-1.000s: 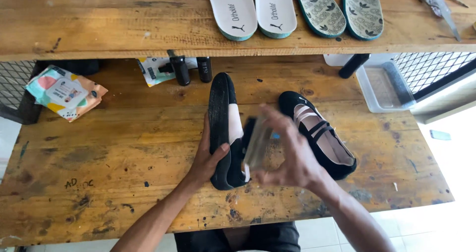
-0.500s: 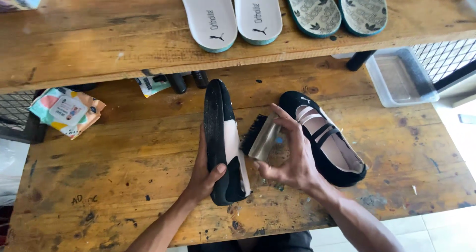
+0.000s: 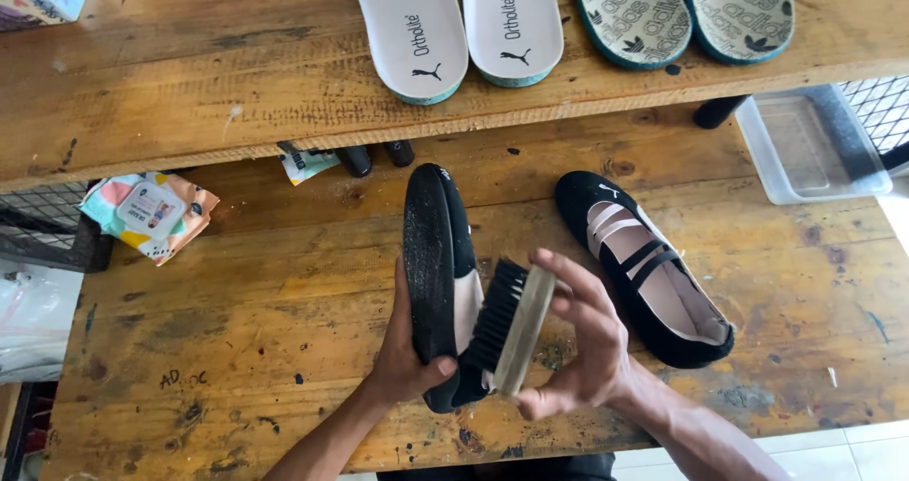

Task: Cleaning the sole and sides of a black shoe using a brush and a cleaning block

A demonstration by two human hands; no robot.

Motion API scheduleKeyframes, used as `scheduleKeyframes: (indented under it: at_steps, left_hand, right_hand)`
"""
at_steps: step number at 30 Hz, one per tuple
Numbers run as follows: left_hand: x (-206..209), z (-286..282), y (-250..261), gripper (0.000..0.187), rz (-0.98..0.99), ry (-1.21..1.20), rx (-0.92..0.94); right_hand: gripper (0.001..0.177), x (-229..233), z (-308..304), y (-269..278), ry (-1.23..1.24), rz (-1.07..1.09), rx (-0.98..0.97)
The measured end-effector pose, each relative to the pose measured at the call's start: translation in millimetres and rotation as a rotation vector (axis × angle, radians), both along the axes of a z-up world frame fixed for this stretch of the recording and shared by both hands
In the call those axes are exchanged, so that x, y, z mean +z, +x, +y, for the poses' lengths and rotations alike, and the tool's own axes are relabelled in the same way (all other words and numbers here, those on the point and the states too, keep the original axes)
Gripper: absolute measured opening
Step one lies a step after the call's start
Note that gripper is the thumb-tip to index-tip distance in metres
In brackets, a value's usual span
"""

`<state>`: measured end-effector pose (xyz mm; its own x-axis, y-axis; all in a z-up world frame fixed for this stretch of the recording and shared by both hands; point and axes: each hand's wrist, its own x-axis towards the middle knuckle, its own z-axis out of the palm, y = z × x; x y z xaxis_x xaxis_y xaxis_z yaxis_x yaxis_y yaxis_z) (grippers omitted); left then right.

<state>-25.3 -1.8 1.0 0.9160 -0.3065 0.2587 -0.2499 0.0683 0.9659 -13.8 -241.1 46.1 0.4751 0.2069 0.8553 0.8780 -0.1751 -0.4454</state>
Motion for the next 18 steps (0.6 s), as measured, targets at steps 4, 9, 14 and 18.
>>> scheduleKeyframes:
  at_steps: [4, 9, 14, 18]
  left_hand:
    - [2, 0, -2, 0.130, -0.092, -0.022, -0.019]
    - [-1, 3, -5, 0.133, -0.166, -0.020, -0.121]
    - [2, 2, 1, 0.135, -0.034, -0.113, -0.191]
    - [3, 4, 3, 0.131, -0.064, -0.101, -0.228]
  right_hand:
    - [0.091, -1, -5, -9, -0.037, -0.066, -0.020]
    - [0.072, -11, -14, -24, -0.338, -0.387, -0.044]
    - [0.080, 24, -4, -5, 0.016, 0.148, -0.060]
    - [0.097, 27, -13, 0, 0.162, 0.109, 0.084]
